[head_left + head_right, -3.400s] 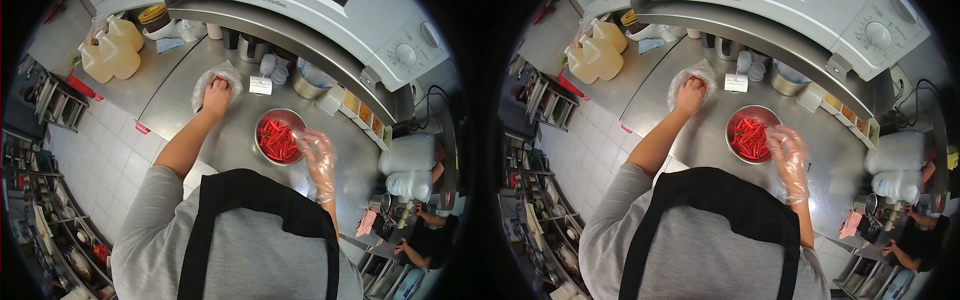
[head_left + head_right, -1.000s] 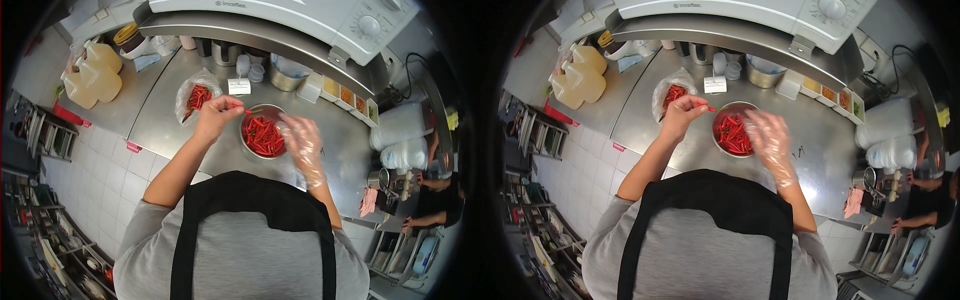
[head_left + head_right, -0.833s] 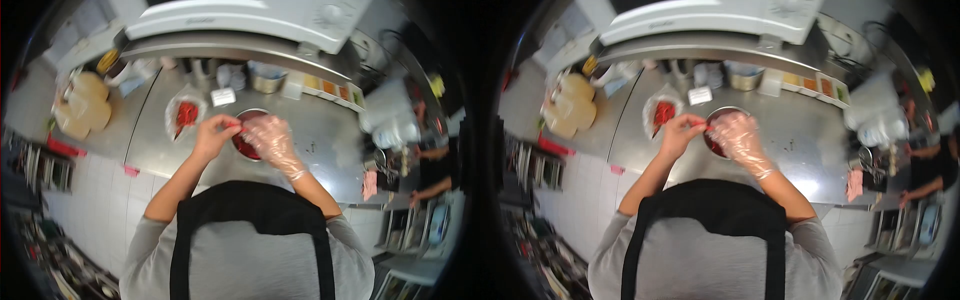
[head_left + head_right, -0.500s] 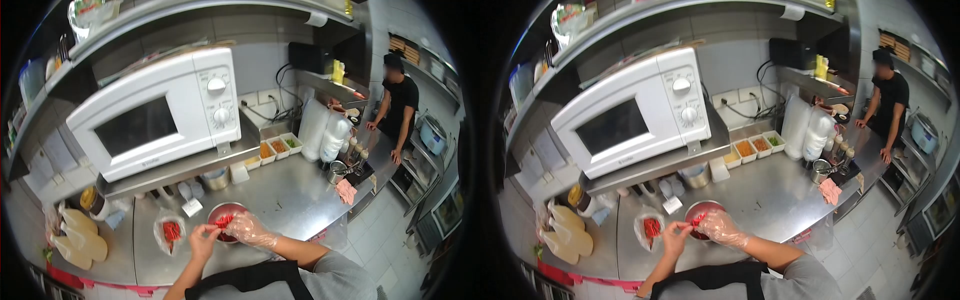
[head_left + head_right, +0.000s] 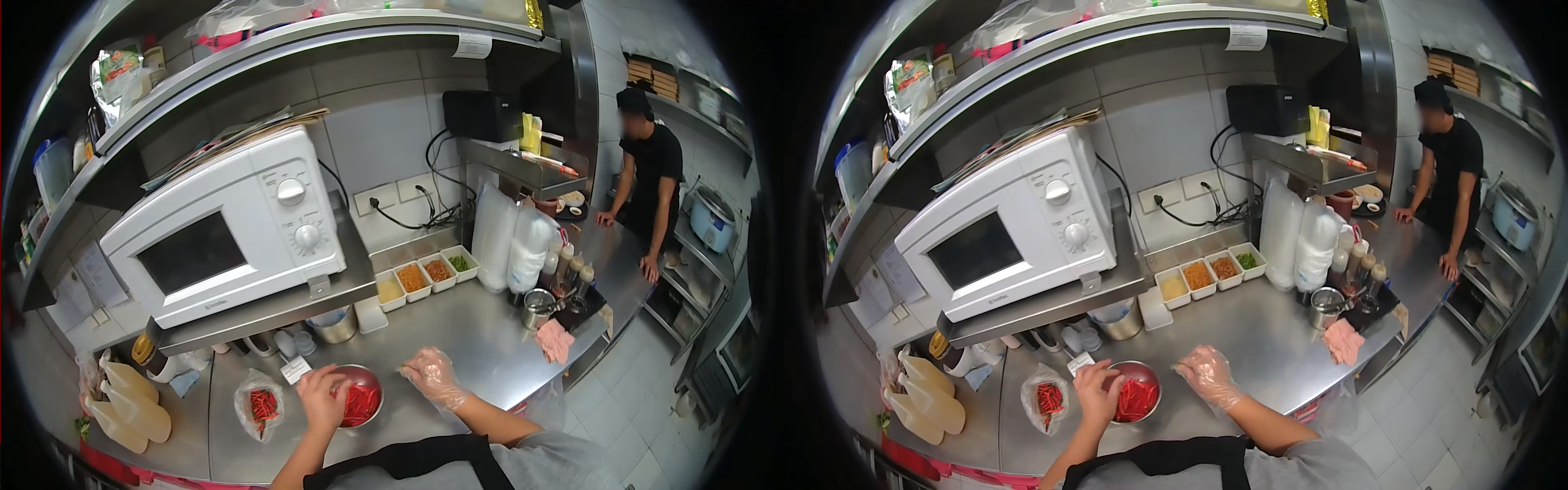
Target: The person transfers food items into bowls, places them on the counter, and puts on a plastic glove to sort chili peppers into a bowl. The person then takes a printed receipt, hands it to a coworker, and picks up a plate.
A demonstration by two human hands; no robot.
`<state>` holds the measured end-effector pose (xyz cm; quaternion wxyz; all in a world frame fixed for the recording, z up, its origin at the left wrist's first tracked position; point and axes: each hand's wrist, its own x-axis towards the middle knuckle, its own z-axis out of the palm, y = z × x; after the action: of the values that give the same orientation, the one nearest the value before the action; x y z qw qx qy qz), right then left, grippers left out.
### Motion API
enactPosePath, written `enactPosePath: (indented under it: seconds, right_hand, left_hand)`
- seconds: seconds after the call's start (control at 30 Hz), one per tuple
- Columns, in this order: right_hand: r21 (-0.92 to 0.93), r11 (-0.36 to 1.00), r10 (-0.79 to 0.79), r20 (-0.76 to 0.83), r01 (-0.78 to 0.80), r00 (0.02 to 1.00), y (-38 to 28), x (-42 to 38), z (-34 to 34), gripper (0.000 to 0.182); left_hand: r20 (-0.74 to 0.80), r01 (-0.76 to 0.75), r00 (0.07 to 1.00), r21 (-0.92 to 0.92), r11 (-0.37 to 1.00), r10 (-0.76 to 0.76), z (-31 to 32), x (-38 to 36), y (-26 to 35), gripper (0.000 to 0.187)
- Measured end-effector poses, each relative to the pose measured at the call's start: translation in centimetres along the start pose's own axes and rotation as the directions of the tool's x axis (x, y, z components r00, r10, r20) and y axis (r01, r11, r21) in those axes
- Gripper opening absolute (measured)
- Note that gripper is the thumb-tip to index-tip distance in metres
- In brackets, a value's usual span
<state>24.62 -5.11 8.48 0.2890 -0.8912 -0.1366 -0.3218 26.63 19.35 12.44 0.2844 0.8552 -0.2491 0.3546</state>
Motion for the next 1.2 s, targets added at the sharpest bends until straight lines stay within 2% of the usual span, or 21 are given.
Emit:
enactPosePath:
  seconds: [0.17, 0.27, 0.3, 0.33, 0.37, 0.43, 0.47, 0.53, 0.57, 0.6, 0.67, 0.8, 0.83, 0.87, 0.9, 0.93, 1.0, 1.03, 1.07, 1.13, 1.2]
  right_hand:
    - [-0.128, 0.990, -0.008, 0.349, 0.056, 0.937, 9.1, -4.1, 1.1, 0.025]
    - [0.042, 0.999, 0.016, 0.240, -0.027, 0.971, 10.6, -5.0, -1.2, 0.033]
    - [0.080, 0.996, 0.019, 0.230, -0.039, 0.973, 11.1, -5.6, -2.9, 0.033]
    - [0.116, 0.992, 0.020, 0.220, -0.047, 0.975, 11.4, -6.0, -4.9, 0.033]
    - [0.151, 0.987, 0.019, 0.208, -0.052, 0.978, 12.0, -6.6, -6.3, 0.033]
    - [0.209, 0.977, 0.016, 0.132, -0.043, 0.991, 14.4, -8.9, -7.5, 0.031]
    - [0.235, 0.971, 0.013, 0.093, -0.035, 0.996, 15.5, -10.2, -7.7, 0.031]
    - [0.247, 0.966, 0.056, 0.092, -0.078, 0.994, 17.1, -12.2, -8.1, 0.029]
    - [0.250, 0.964, 0.072, 0.094, -0.093, 0.993, 18.1, -12.9, -8.3, 0.028]
    - [0.263, 0.962, 0.057, 0.083, -0.077, 0.995, 18.9, -13.2, -8.4, 0.028]
    - [0.297, 0.954, 0.027, 0.068, -0.046, 0.997, 20.0, -13.6, -8.1, 0.028]
    - [0.233, 0.969, 0.061, 0.114, -0.086, 0.992, 20.4, -13.7, -7.7, 0.031]
    - [0.228, 0.968, 0.078, 0.141, -0.109, 0.987, 20.0, -13.4, -8.2, 0.031]
    - [0.226, 0.966, 0.084, 0.182, -0.125, 0.980, 19.7, -13.2, -8.5, 0.032]
    - [0.253, 0.961, 0.075, 0.163, -0.115, 0.984, 19.5, -12.8, -8.6, 0.029]
    - [0.240, 0.961, 0.098, 0.165, -0.136, 0.981, 19.4, -12.6, -8.6, 0.027]
    - [0.219, 0.961, 0.130, 0.185, -0.170, 0.974, 19.1, -12.4, -8.4, 0.024]
    - [0.203, 0.971, 0.100, 0.153, -0.130, 0.983, 18.8, -12.1, -8.3, 0.021]
    - [0.186, 0.978, 0.070, 0.115, -0.091, 0.991, 18.7, -12.0, -8.3, 0.018]
    - [0.179, 0.980, 0.069, 0.127, -0.091, 0.990, 18.9, -12.4, -8.1, 0.018]
    - [0.164, 0.982, 0.069, 0.150, -0.094, 0.986, 19.3, -12.8, -8.0, 0.019]
  left_hand:
    - [-0.055, -0.378, 0.923, -0.308, 0.873, 0.380, 5.0, 12.9, 11.3, 0.015]
    - [-0.068, -0.312, 0.946, -0.457, 0.833, 0.317, 7.0, 23.7, 18.2, 0.017]
    - [-0.152, -0.366, 0.927, -0.557, 0.745, 0.342, 8.0, 28.0, 19.6, 0.015]
    - [-0.117, -0.280, 0.959, -0.546, 0.789, 0.260, 8.1, 32.0, 21.1, 0.017]
    - [-0.222, -0.374, 0.927, -0.551, 0.746, 0.301, 9.2, 36.8, 21.3, 0.019]
    - [-0.184, -0.253, 0.967, -0.746, 0.616, 0.174, 10.1, 45.5, 22.3, 0.032]
    - [-0.140, -0.109, 0.990, -0.782, 0.614, -0.003, 9.7, 48.3, 24.5, 0.048]
    - [-0.137, 0.017, 0.978, -0.693, 0.721, -0.155, 10.0, 54.9, 25.4, 0.092]
    - [-0.022, 0.095, 0.988, -0.688, 0.719, -0.151, 9.4, 57.0, 26.6, 0.081]
    - [0.009, 0.126, 0.983, -0.755, 0.643, -0.182, 9.5, 58.6, 27.3, 0.083]
    - [0.041, 0.126, 0.957, -0.950, 0.286, -0.287, 9.9, 57.2, 31.6, 0.033]
    - [0.005, 0.004, 1.000, -0.985, 0.172, 0.008, 15.0, 58.0, 26.6, 0.014]
    - [-0.001, -0.027, 0.997, -0.944, 0.330, 0.078, 17.4, 56.8, 23.8, 0.012]
    - [-0.035, 0.031, 0.993, -0.839, 0.543, -0.111, 16.9, 49.4, 27.4, 0.016]
    - [0.144, 0.098, 0.989, -0.840, 0.534, 0.045, 16.2, 43.1, 28.2, 0.061]
    - [0.080, 0.006, 0.994, -0.709, 0.705, 0.073, 16.4, 37.8, 28.0, 0.049]
    - [0.287, 0.063, 0.947, -0.608, 0.791, 0.145, 16.7, 27.4, 25.0, 0.049]
    - [0.170, -0.138, 0.931, -0.654, 0.744, 0.322, 16.7, 22.6, 23.2, 0.039]
    - [0.215, -0.195, 0.897, -0.591, 0.783, 0.385, 16.6, 17.8, 20.5, 0.029]
    - [0.424, -0.059, 0.827, -0.589, 0.806, 0.369, 14.0, 11.0, 16.2, 0.026]
    - [0.565, 0.328, 0.825, -0.434, 0.839, -0.031, 10.4, 5.9, 12.1, 0.025]
